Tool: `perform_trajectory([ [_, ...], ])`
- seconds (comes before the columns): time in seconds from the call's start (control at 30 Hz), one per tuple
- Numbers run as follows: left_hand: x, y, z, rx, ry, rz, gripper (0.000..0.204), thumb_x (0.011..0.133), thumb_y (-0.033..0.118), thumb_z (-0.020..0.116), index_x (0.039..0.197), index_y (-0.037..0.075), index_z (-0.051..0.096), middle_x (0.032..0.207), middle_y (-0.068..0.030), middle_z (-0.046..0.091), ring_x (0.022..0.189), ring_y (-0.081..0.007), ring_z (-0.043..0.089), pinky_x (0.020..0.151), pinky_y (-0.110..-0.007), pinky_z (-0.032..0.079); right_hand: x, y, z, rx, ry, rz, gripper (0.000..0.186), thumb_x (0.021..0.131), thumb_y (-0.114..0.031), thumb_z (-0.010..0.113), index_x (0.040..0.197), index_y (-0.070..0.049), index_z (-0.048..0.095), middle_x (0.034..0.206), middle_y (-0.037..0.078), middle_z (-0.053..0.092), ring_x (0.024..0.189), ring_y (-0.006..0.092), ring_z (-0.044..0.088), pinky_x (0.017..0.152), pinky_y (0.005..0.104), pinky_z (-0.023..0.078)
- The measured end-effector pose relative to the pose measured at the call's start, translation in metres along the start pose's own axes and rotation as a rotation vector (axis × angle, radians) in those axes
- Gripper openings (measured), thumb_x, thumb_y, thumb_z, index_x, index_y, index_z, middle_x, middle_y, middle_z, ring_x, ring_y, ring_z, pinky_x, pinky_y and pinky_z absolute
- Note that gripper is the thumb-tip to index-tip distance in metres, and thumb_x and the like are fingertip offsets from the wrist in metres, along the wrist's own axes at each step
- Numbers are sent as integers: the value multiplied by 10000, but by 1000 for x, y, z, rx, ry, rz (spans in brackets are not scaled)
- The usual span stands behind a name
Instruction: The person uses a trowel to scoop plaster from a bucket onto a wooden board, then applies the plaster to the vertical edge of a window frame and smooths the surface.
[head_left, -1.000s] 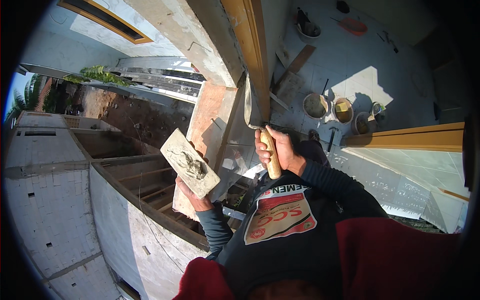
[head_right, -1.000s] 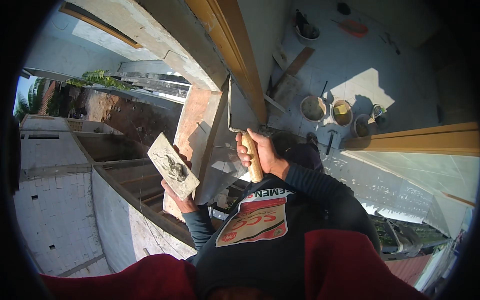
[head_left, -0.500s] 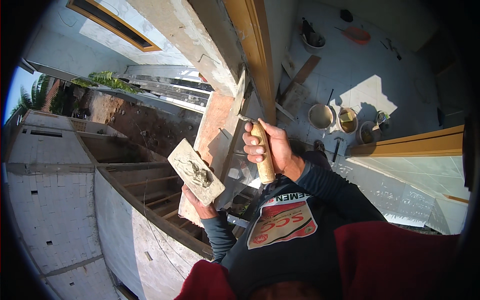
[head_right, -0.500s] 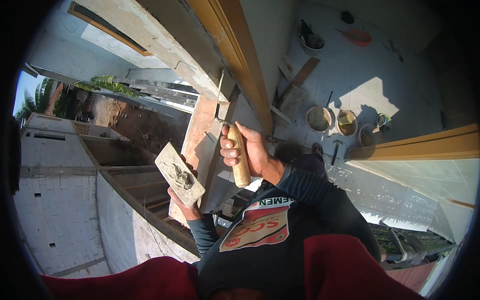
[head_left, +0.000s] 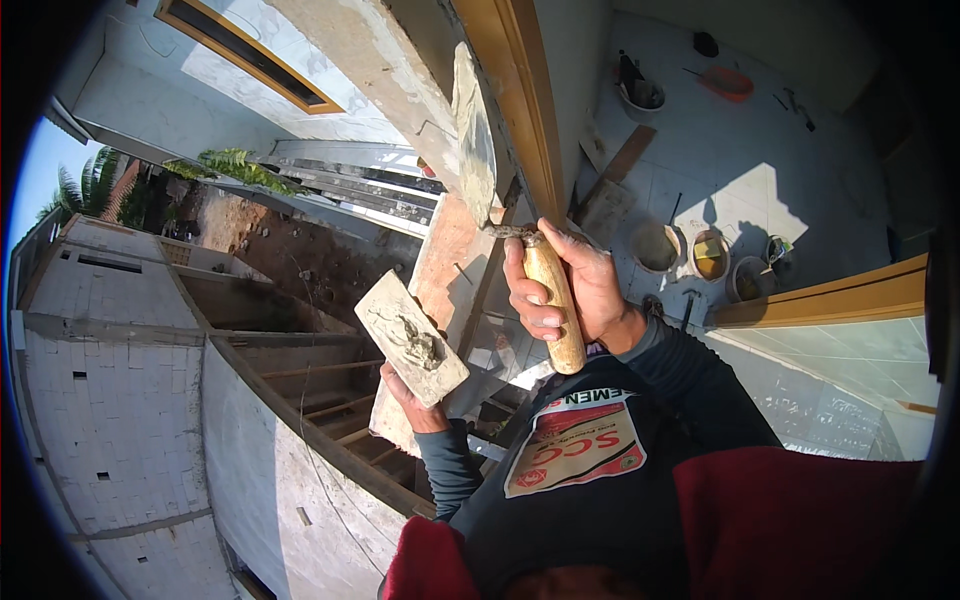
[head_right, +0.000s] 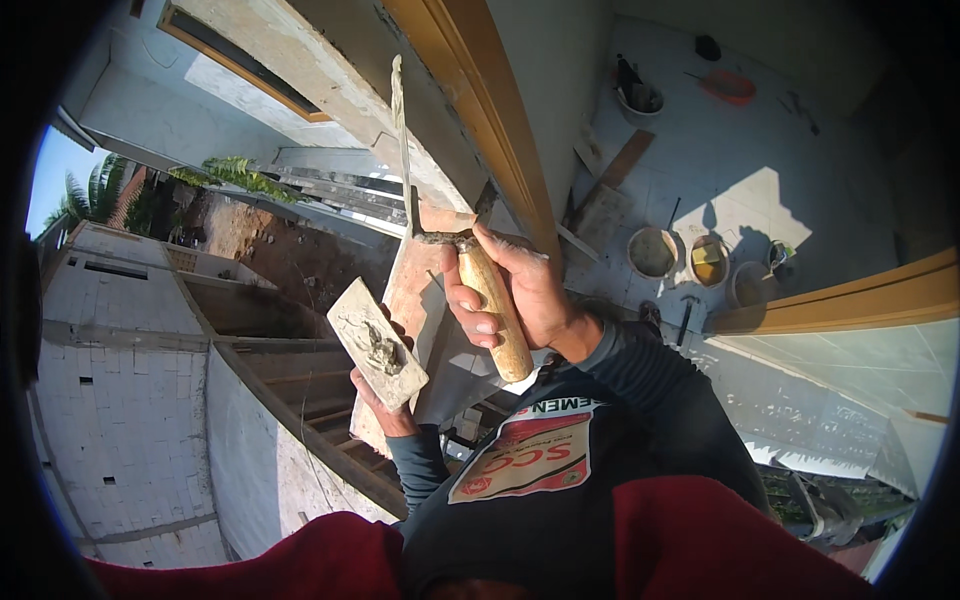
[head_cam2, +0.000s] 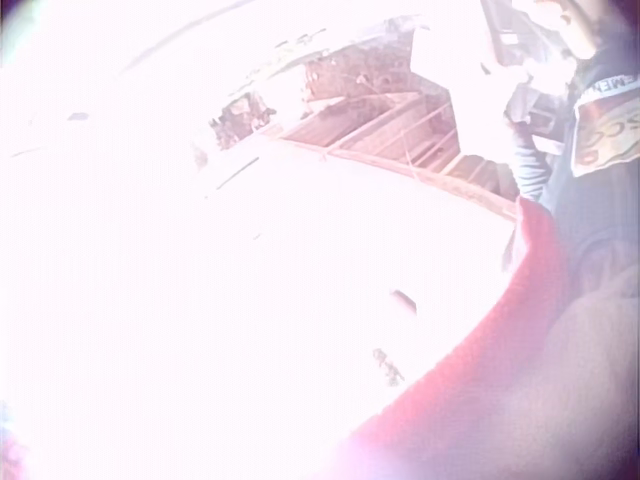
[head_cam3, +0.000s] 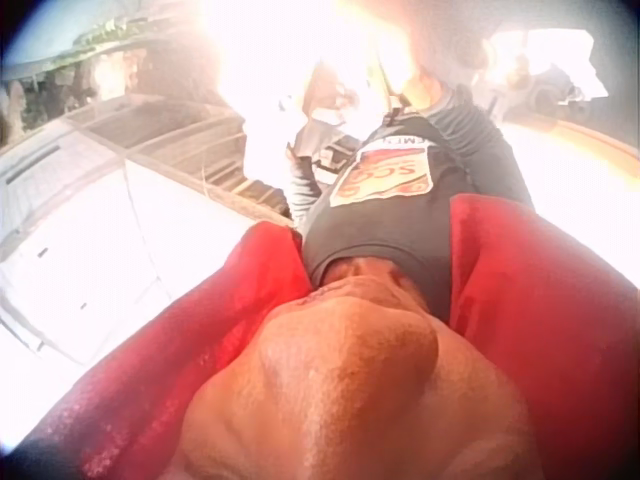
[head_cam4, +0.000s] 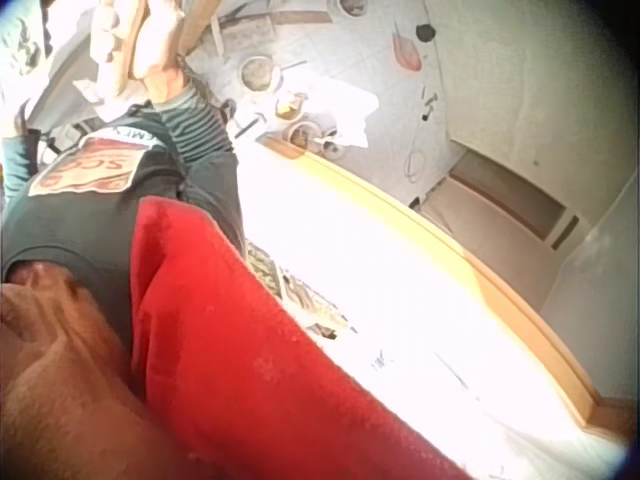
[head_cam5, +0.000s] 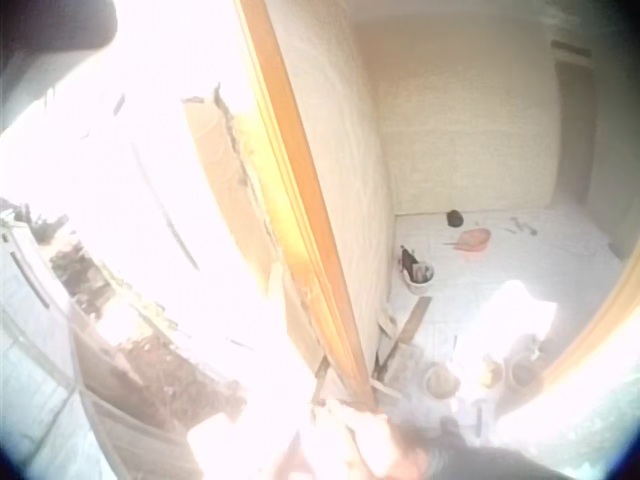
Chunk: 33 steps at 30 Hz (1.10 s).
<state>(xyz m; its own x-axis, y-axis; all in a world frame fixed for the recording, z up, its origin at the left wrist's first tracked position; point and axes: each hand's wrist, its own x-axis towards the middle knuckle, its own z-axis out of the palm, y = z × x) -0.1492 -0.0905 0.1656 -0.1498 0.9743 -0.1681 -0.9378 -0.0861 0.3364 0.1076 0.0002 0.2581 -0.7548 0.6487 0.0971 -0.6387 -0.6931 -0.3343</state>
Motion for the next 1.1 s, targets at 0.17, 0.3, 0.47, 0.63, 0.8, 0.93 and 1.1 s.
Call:
perform_trajectory([
  [0.17, -9, 5, -3, -110, 39, -8, 693, 731, 60, 468, 1401, -50, 325, 1374, -225, 435, 1093, -342, 534, 927, -461, 476, -40, 18, -112, -82, 159, 15, 529, 956, -586, 341, 933, -88, 519, 644, 22, 460, 457, 123, 450, 426, 272, 398],
  [0.3, -9, 7, -10, -88, 29, 1, 656, 760, 66, 448, 1397, -44, 336, 1376, -227, 438, 1097, -344, 534, 935, -469, 467, -41, 32, -172, -227, 314, 6, 536, 949, -589, 364, 877, -82, 521, 605, 27, 464, 429, 126, 449, 408, 272, 402],
  [0.47, -13, 2, -5, -104, 99, 25, 553, 787, 134, 437, 1307, -53, 453, 1220, -244, 570, 1028, -388, 613, 894, -524, 515, -21, 37, -195, -577, 474, -87, 475, 965, -505, 413, 834, -63, 530, 590, 55, 504, 413, 137, 477, 387, 269, 403],
  [0.63, -24, -3, -9, -50, 102, 70, 635, 814, 108, 456, 1415, -33, 308, 1384, -206, 435, 1092, -344, 540, 931, -464, 478, 15, 29, -220, -689, 512, -169, 418, 976, -438, 432, 834, -56, 524, 581, 47, 485, 424, 124, 457, 397, 258, 384],
  [0.8, -45, -27, -10, -46, 194, 164, 753, 747, 70, 552, 1432, -39, 261, 1250, -252, 474, 1059, -332, 541, 883, -420, 513, 39, 24, -269, -845, 461, -223, 421, 975, -427, 434, 813, -50, 527, 608, 43, 492, 480, 116, 473, 429, 252, 391],
  [0.93, -67, -54, 10, -113, 189, 191, 806, 734, 103, 630, 1434, -31, 254, 1197, -231, 497, 1000, -306, 546, 853, -389, 529, 42, 27, -289, -932, 489, -176, 435, 965, -433, 440, 798, -42, 531, 631, 36, 505, 529, 116, 486, 457, 260, 391],
  [1.1, -85, -85, 28, -9, 340, 311, 691, 813, 166, 589, 1408, -41, 307, 1212, -223, 498, 1019, -299, 563, 830, -379, 538, 39, 34, -298, -1014, 456, -110, 414, 967, -393, 418, 787, -35, 523, 620, 30, 503, 533, 117, 485, 475, 280, 385],
])
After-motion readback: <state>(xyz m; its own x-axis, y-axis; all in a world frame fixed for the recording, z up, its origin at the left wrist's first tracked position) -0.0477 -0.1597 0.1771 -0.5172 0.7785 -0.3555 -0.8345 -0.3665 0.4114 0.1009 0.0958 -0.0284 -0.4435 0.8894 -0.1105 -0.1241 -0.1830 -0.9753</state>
